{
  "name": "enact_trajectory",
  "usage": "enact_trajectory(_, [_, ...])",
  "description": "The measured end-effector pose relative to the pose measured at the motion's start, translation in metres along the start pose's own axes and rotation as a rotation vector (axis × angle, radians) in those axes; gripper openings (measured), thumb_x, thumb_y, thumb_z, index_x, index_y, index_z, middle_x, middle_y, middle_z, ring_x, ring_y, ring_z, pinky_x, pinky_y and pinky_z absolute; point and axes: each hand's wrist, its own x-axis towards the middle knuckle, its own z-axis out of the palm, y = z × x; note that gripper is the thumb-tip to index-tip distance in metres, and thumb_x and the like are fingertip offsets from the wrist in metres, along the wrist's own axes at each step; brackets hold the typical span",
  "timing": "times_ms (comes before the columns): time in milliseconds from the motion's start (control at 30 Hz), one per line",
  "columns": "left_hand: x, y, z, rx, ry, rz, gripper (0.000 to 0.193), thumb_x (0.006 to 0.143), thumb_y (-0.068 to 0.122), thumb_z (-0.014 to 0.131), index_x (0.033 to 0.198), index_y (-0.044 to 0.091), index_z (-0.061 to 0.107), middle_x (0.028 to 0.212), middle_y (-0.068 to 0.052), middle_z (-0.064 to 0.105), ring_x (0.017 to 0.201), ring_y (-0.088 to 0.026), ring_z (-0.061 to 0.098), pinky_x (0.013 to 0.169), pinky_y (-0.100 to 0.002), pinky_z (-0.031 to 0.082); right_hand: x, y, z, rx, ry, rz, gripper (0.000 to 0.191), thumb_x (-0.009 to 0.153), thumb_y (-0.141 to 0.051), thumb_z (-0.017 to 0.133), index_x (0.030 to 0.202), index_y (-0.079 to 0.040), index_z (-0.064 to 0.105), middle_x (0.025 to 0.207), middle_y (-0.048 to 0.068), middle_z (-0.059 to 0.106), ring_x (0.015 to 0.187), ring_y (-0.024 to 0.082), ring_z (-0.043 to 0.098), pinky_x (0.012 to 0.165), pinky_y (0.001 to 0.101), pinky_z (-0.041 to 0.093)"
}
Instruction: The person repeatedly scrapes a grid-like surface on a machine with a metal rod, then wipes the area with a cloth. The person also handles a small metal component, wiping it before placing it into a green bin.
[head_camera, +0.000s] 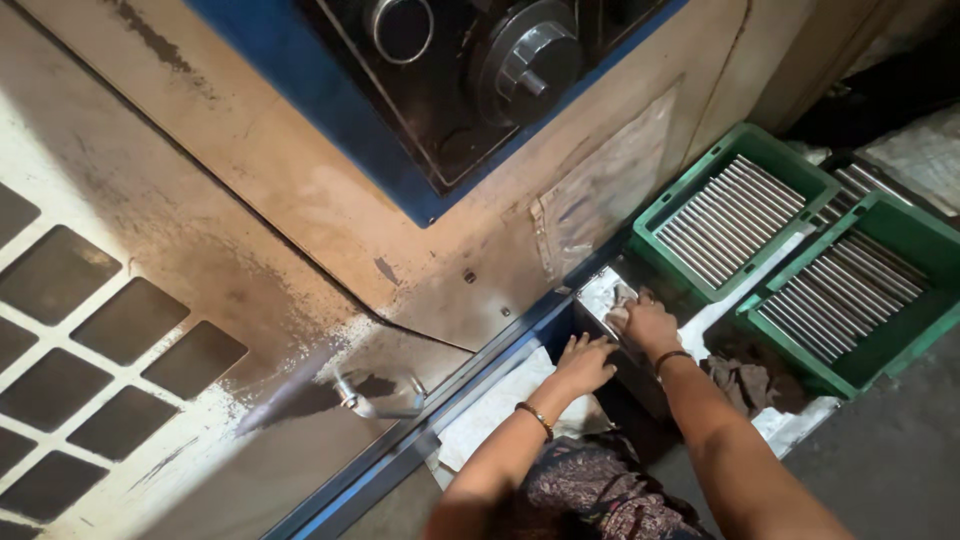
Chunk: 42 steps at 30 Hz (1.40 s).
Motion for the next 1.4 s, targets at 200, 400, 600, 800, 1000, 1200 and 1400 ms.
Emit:
enact_trajectory(200, [-0.005,0.014,-0.026,-0.33,0.032,-0.102,0.076,0.098,0.047,0.061,0.16,0.014,0.031,0.17,-0.02,0.014,0.154,-0.047,0.009,0.122,-0.057,0.015,0.018,0.012,-0.021,0.76,0.089,0.136,0.043,0.096,-0.044,0.063,0.111,-0.005,0.073,0.107,0.013,0.071,0.093,0.027,0.068,0.083,0.043,0.053])
enact_trajectory(400, [0.037,0.018,-0.039,-0.865,0.569,0.232,0.084,0.108,0.044,0.059,0.171,0.011,0.016,0.175,-0.023,0.004,0.162,-0.036,0.004,0.126,-0.047,0.015,-0.01,0.007,-0.02,1.604,-0.126,-0.135,0.046,0.091,-0.041,0.063,0.121,-0.007,0.066,0.11,0.003,0.068,0.097,0.017,0.061,0.082,0.0362,0.049])
enact_trajectory(600, [0.062,0.06,-0.035,-1.635,0.194,0.088,0.052,0.1,0.036,0.071,0.139,0.004,0.055,0.127,-0.011,0.055,0.115,-0.021,0.051,0.096,-0.035,0.043,-0.069,-0.022,-0.022,1.258,0.27,-0.486,0.1,0.093,-0.084,0.036,0.138,0.004,0.051,0.126,0.009,0.055,0.114,0.023,0.051,0.104,0.0336,0.04])
enact_trajectory(800, [0.069,0.088,-0.054,-1.628,0.215,0.093,0.041,0.093,0.032,0.071,0.127,0.009,0.066,0.116,-0.003,0.07,0.109,-0.014,0.065,0.093,-0.029,0.052,-0.094,-0.039,-0.056,0.89,0.551,-0.597,0.111,0.099,-0.084,0.014,0.159,0.009,0.025,0.155,0.026,0.038,0.146,0.04,0.028,0.124,0.0435,0.013])
enact_trajectory(1000, [0.069,0.086,-0.045,-1.785,0.245,0.098,0.035,0.098,0.017,0.059,0.13,0.003,0.056,0.117,-0.007,0.068,0.11,-0.022,0.065,0.093,-0.036,0.054,-0.11,-0.035,-0.075,0.551,0.742,-0.508,0.097,0.101,-0.075,0.017,0.154,0.003,0.04,0.157,0.022,0.046,0.151,0.042,0.03,0.123,0.0576,0.006])
enact_trajectory(1200, [0.057,0.085,-0.053,-1.876,0.108,-0.035,0.03,0.1,0.024,0.056,0.125,0.007,0.059,0.108,-0.008,0.072,0.098,-0.022,0.07,0.086,-0.037,0.057,-0.13,-0.018,-0.098,0.247,0.535,-0.454,0.051,0.09,-0.05,0.064,0.116,-0.007,0.073,0.141,0.012,0.062,0.135,0.047,0.037,0.119,0.0535,0.025])
enact_trajectory(1400, [0.041,0.078,-0.067,-1.562,0.226,-0.191,0.049,0.108,0.05,0.059,0.115,0.003,0.067,0.092,-0.009,0.062,0.077,-0.023,0.061,0.066,-0.038,0.05,-0.129,0.026,-0.099,0.695,0.451,-0.665,0.025,0.091,-0.019,0.072,0.114,-0.012,0.079,0.134,0.01,0.069,0.124,0.035,0.057,0.107,0.0446,0.044])
